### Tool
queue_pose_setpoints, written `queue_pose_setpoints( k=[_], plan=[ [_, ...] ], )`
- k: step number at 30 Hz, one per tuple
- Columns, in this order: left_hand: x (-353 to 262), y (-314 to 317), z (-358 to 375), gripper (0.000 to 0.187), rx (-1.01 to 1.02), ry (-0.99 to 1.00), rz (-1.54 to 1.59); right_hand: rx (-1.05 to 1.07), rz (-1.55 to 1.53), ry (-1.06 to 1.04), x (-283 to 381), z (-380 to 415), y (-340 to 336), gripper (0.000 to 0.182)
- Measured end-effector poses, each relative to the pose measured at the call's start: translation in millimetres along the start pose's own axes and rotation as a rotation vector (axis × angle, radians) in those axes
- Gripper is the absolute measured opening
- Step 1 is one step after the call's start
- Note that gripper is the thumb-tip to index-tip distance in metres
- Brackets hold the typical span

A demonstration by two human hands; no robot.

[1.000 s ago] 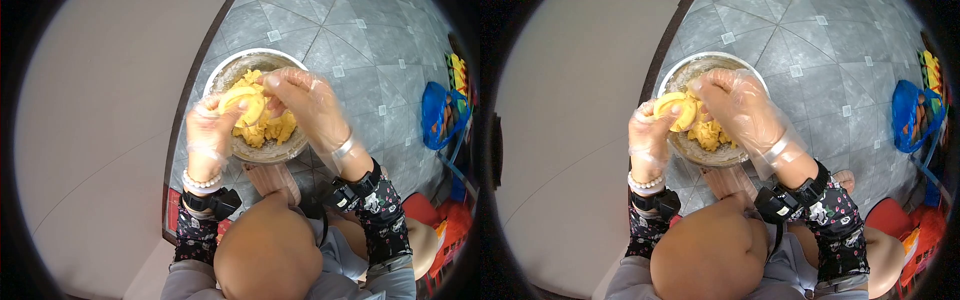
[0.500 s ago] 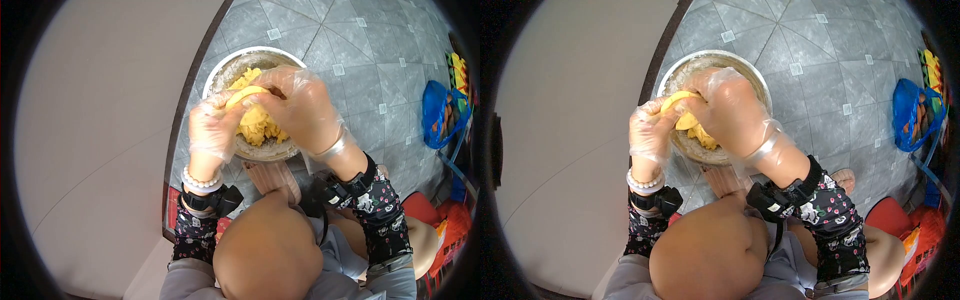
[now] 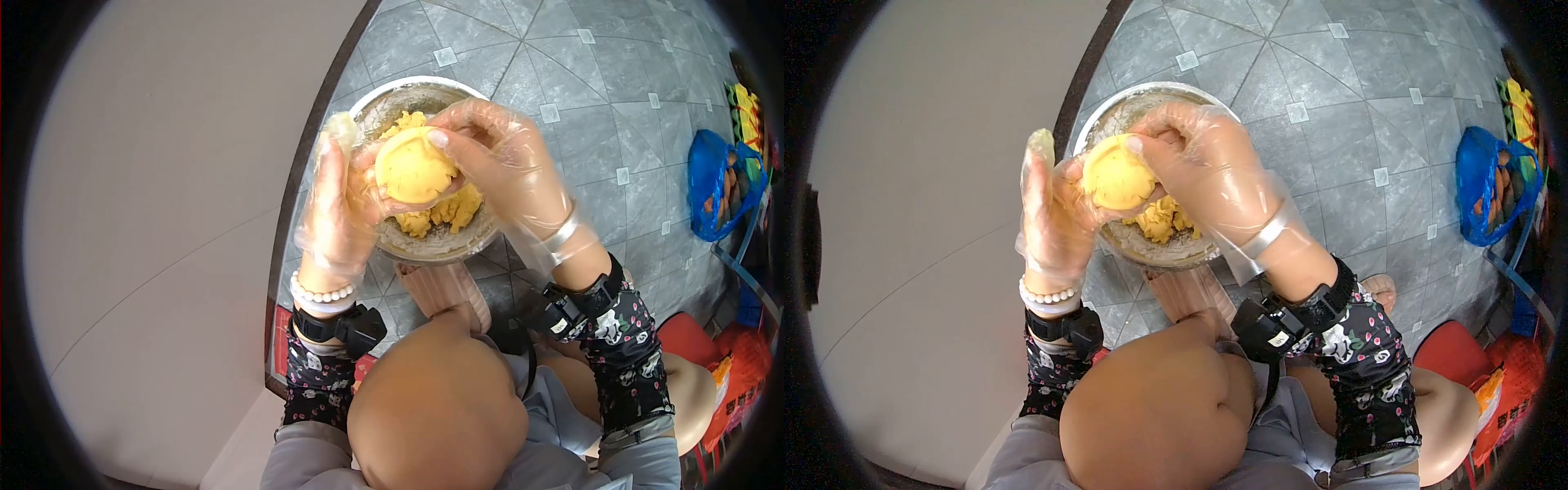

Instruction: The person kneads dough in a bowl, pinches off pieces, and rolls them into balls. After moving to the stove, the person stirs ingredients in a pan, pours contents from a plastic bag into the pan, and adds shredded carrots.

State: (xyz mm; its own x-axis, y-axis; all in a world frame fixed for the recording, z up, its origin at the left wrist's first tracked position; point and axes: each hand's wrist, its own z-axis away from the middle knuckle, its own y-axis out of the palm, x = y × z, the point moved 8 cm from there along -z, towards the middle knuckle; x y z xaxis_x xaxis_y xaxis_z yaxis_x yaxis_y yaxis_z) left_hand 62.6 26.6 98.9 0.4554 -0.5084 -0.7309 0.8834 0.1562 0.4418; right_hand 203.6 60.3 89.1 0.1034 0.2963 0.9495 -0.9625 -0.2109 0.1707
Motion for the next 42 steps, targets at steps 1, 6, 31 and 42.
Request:
queue_pose_setpoints(
  k=[1, 6, 31, 42],
  plan=[
    [-1.4, -1.3, 1.1, 0.039, -0.029, 0.034, -0.055, 0.003, -0.010, 0.024, -0.3, 0.3, -1.0, 0.013],
    [-1.0, -12.2, 0.8, 0.022, -0.161, 0.045, -0.642, 0.063, 0.419, -0.207, 21.7, 3.0, 0.1, 0.016],
    [-5.6, -0.1, 5.7, 0.031, -0.192, 0.222, -0.429, -0.022, 0.595, -0.510, 34.2, 8.2, 6.9, 0.018],
    [-9.2, -18.4, 8.1, 0.023, -0.113, 0.203, -0.430, 0.116, 0.039, 0.002, 3.3, 4.7, 3.7, 0.017]
  ],
)
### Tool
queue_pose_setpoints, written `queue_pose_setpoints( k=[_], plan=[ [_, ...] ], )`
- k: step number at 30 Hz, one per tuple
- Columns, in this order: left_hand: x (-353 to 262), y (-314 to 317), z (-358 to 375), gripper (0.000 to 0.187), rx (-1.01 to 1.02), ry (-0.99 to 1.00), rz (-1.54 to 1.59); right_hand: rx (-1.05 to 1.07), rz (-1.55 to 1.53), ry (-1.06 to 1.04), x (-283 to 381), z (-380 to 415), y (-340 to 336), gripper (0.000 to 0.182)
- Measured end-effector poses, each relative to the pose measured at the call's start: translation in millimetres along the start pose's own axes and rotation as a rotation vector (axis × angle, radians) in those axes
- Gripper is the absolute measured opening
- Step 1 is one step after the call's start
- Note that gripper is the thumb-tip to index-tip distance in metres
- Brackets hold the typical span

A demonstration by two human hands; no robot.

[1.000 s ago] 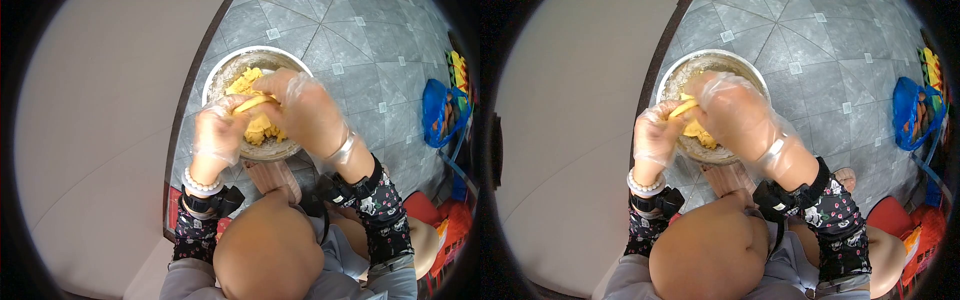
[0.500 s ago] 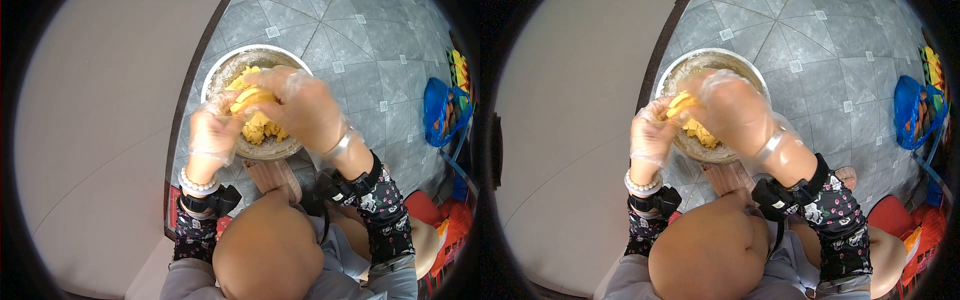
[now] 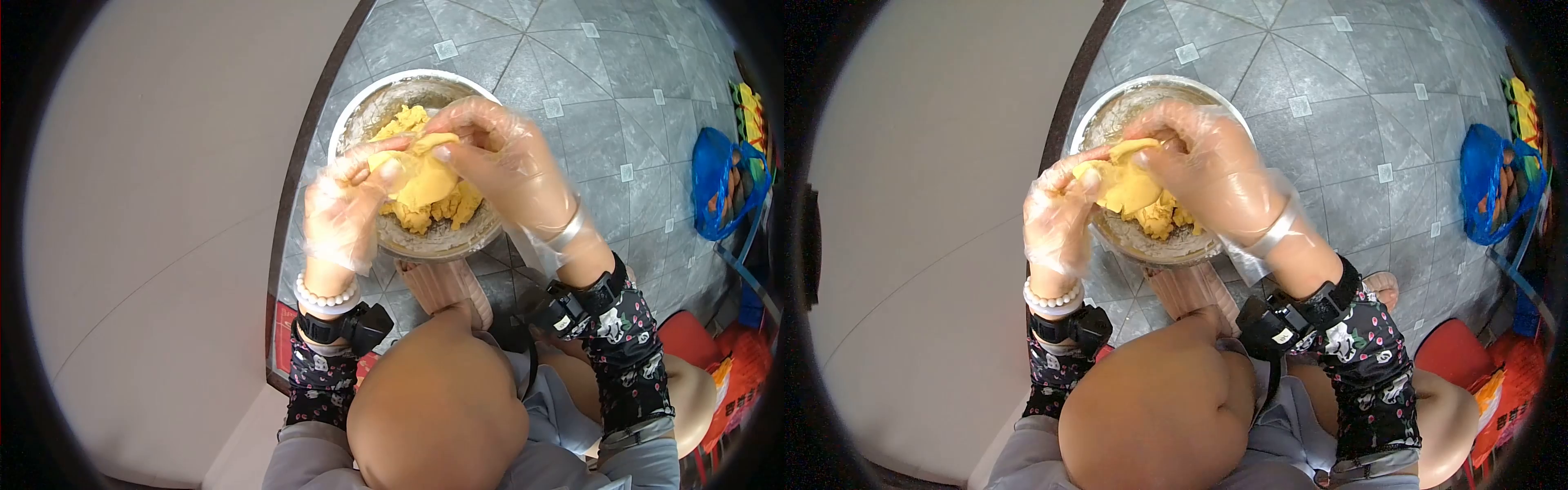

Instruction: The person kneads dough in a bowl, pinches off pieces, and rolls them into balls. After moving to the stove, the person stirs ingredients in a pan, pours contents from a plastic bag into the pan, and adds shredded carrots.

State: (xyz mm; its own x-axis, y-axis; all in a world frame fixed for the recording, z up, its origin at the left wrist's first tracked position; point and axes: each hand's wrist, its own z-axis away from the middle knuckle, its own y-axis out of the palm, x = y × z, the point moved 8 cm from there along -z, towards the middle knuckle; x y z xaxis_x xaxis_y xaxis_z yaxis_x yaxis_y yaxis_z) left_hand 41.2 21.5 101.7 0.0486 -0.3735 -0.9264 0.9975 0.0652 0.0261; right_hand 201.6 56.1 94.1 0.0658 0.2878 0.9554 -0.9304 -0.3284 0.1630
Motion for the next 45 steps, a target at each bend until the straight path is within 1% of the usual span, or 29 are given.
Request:
queue_pose_setpoints(
  k=[2, 5, 8, 11, 14, 17, 19, 23, 26, 27, 30, 32, 33, 36, 39, 42, 44, 45],
  plan=[
    [-4.9, 5.7, 2.9, 0.025, 0.035, 0.090, 0.052, -0.021, -0.298, 0.033, -5.0, 2.6, -1.1, 0.018],
    [-6.9, 1.4, 8.4, 0.029, 0.069, 0.220, 0.053, -0.003, -0.283, -0.107, -4.6, 1.0, -2.6, 0.019],
    [-8.6, -4.3, 12.6, 0.029, 0.026, 0.241, 0.051, 0.014, -0.357, -0.086, -1.2, 3.2, -0.4, 0.020],
    [-11.1, -9.5, 16.9, 0.025, 0.032, 0.334, 0.026, 0.002, -0.429, -0.072, -5.2, 4.1, 0.3, 0.021],
    [-10.7, -15.4, 16.5, 0.022, 0.020, 0.377, 0.000, -0.013, -0.477, -0.056, -3.5, 5.2, -1.4, 0.020],
    [-12.1, -19.2, 18.3, 0.021, 0.027, 0.419, 0.054, -0.055, -0.387, -0.146, -4.4, 2.7, -7.7, 0.021],
    [-8.2, -26.5, 18.7, 0.019, -0.013, 0.413, 0.013, -0.075, -0.399, -0.098, -0.2, 5.8, -6.4, 0.021],
    [4.4, -37.8, 15.7, 0.015, -0.106, 0.356, -0.065, -0.069, -0.324, 0.059, -15.6, 5.1, -4.0, 0.018],
    [8.4, -37.0, 12.5, 0.012, -0.141, 0.283, -0.064, -0.036, -0.232, 0.061, -19.1, 4.4, 1.6, 0.011],
    [11.2, -35.8, 11.4, 0.014, -0.137, 0.237, -0.046, -0.061, -0.217, 0.038, -18.2, 4.7, 1.7, 0.008],
    [21.7, -32.8, 6.6, 0.021, -0.124, 0.089, 0.030, -0.067, -0.244, 0.091, -21.2, 5.1, 2.6, 0.009],
    [27.2, -28.2, 6.1, 0.024, -0.110, -0.013, 0.103, -0.099, -0.206, 0.086, -23.8, 4.5, 0.4, 0.008],
    [26.5, -23.1, 6.3, 0.027, -0.059, -0.039, 0.169, -0.115, -0.185, 0.083, -24.8, 4.4, -0.7, 0.008],
    [28.0, -11.7, 9.3, 0.034, 0.074, -0.096, 0.377, -0.088, -0.252, 0.196, -30.8, 8.4, -2.0, 0.012],
    [28.9, -5.3, 9.5, 0.043, 0.144, -0.118, 0.542, -0.037, -0.412, 0.189, -23.2, 12.4, 1.3, 0.017],
    [25.8, 3.5, 7.2, 0.049, 0.177, -0.135, 0.614, 0.060, -0.143, 0.276, -24.3, 7.7, 11.3, 0.023],
    [25.3, 9.3, 7.2, 0.052, 0.180, -0.152, 0.650, 0.012, 0.113, -0.131, -6.4, 0.5, 15.2, 0.024],
    [23.9, 14.4, 5.7, 0.052, 0.217, -0.144, 0.709, -0.012, 0.240, -0.333, 5.1, 2.6, 16.9, 0.024]
  ],
)
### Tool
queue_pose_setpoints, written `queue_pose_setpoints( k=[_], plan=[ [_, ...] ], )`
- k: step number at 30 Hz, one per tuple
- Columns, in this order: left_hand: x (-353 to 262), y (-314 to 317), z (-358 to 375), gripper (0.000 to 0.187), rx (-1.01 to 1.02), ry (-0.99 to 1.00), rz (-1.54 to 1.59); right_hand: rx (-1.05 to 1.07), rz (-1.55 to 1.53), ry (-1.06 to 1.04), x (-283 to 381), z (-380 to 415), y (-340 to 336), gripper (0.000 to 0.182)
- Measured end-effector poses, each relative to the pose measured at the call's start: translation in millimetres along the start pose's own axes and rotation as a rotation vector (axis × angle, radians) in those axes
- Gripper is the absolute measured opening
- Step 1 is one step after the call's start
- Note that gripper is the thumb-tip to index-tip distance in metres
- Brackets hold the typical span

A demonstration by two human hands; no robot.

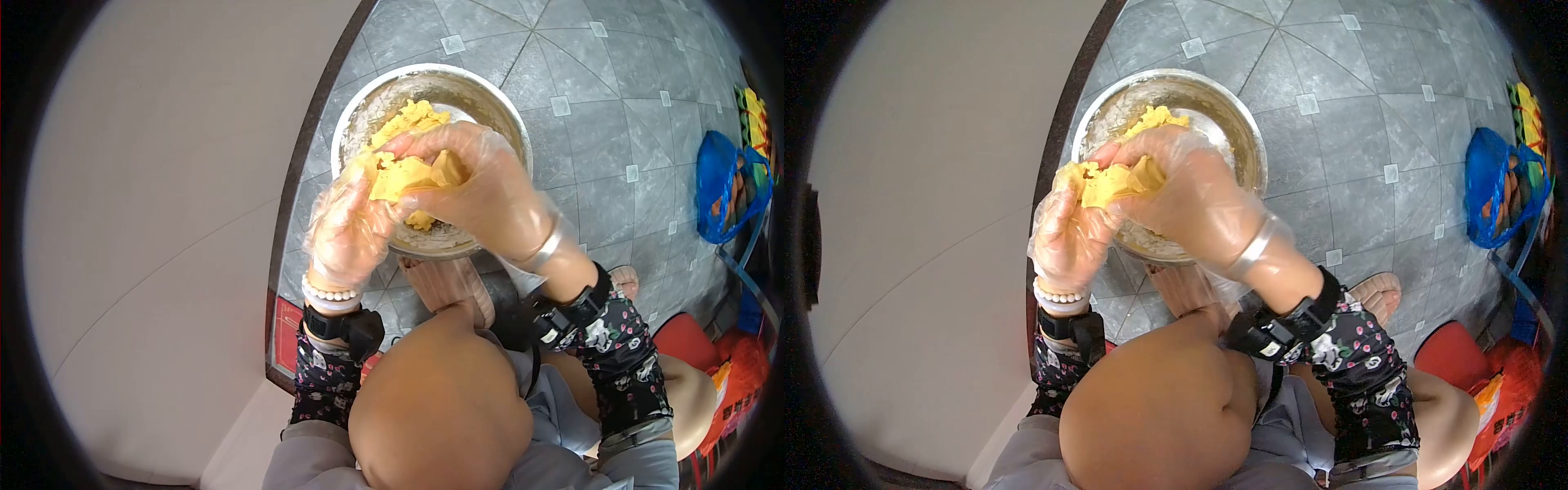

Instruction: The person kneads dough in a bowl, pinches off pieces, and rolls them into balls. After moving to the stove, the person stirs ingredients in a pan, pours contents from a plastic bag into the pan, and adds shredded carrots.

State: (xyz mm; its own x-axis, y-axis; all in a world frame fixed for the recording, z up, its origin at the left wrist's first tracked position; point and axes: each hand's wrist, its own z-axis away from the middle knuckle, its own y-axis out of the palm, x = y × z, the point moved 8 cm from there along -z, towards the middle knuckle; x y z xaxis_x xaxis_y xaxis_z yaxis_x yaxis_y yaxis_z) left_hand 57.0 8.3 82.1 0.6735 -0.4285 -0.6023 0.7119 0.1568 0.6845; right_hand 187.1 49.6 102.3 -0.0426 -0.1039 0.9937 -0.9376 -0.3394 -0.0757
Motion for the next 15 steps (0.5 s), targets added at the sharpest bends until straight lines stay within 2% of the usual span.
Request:
queue_pose_setpoints(
  k=[3, 6, 11, 14, 15],
  plan=[
    [1.9, 6.0, -2.9, 0.054, 0.072, -0.005, 0.085, -0.034, 0.159, -0.049, 7.2, 1.9, -4.3, 0.023],
    [2.1, 3.2, 0.6, 0.055, 0.051, -0.019, 0.026, 0.000, 0.033, 0.072, -0.8, 2.4, -2.2, 0.017],
    [4.0, 0.5, 2.9, 0.057, 0.019, -0.047, -0.037, 0.006, -0.057, 0.094, -5.8, 3.8, 0.2, 0.012],
    [3.0, -4.2, 4.2, 0.039, -0.046, -0.025, 0.006, 0.016, -0.157, 0.142, -12.0, 3.7, 3.5, 0.010],
    [2.6, -7.5, 5.3, 0.039, -0.069, -0.018, -0.017, 0.028, -0.183, 0.172, -12.9, 3.9, 3.6, 0.009]
  ],
)
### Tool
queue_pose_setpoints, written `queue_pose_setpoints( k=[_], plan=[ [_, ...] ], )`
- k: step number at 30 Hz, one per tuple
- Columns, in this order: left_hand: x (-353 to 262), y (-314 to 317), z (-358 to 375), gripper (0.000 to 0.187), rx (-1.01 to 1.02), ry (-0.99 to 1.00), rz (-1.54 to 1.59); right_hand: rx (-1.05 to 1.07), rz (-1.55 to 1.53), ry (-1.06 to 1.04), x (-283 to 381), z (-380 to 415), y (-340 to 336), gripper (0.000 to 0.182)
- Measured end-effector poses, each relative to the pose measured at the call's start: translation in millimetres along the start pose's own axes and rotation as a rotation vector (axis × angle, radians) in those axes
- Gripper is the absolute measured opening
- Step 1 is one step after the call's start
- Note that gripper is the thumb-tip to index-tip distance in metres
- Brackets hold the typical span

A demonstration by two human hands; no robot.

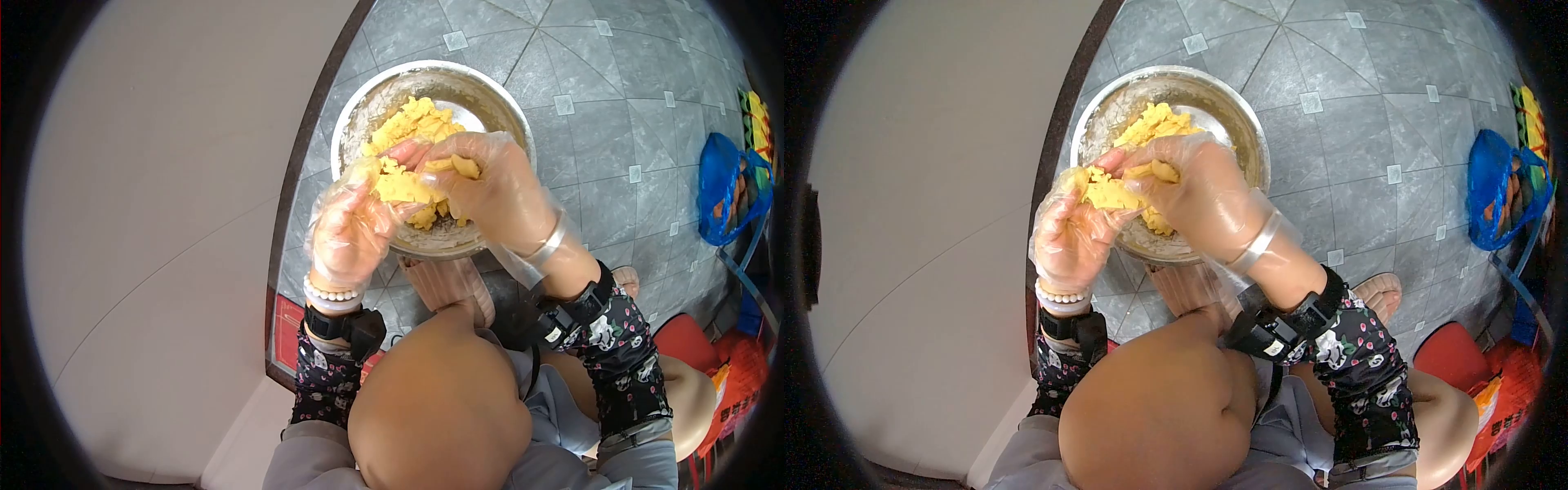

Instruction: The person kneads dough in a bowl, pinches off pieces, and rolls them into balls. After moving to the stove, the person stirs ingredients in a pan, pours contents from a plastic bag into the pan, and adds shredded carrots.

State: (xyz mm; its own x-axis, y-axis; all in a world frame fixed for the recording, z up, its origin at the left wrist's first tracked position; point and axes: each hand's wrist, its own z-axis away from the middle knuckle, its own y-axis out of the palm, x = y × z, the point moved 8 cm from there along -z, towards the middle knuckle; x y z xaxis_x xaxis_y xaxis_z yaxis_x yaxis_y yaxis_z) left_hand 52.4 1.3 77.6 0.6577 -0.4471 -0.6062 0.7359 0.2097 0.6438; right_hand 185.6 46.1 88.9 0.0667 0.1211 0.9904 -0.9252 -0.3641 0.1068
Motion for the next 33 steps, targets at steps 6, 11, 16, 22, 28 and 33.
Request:
queue_pose_setpoints(
  k=[6, 11, 16, 22, 28, 33],
  plan=[
    [-8.1, -5.9, 6.4, 0.033, -0.162, 0.062, -0.478, 0.039, -0.056, 0.175, -10.4, 1.8, -4.1, 0.016],
    [-9.5, -19.5, 6.8, 0.029, -0.089, 0.115, -0.471, 0.098, -0.009, 0.164, -2.4, 3.3, 0.6, 0.017],
    [-19.1, -10.4, 8.3, 0.026, -0.085, 0.257, -0.375, 0.144, 0.206, 0.154, 11.8, 1.4, -0.2, 0.014],
    [-20.8, -6.5, 7.9, 0.027, -0.052, 0.265, -0.344, 0.092, 0.225, -0.060, 23.1, 0.8, -1.1, 0.015],
    [-21.1, -0.5, 7.3, 0.027, -0.056, 0.246, -0.341, 0.067, 0.168, -0.071, 23.2, 2.1, -1.8, 0.018],
    [-20.4, -3.0, 8.4, 0.025, -0.058, 0.273, -0.390, 0.058, 0.131, -0.061, 18.6, 2.9, -2.7, 0.020]
  ],
)
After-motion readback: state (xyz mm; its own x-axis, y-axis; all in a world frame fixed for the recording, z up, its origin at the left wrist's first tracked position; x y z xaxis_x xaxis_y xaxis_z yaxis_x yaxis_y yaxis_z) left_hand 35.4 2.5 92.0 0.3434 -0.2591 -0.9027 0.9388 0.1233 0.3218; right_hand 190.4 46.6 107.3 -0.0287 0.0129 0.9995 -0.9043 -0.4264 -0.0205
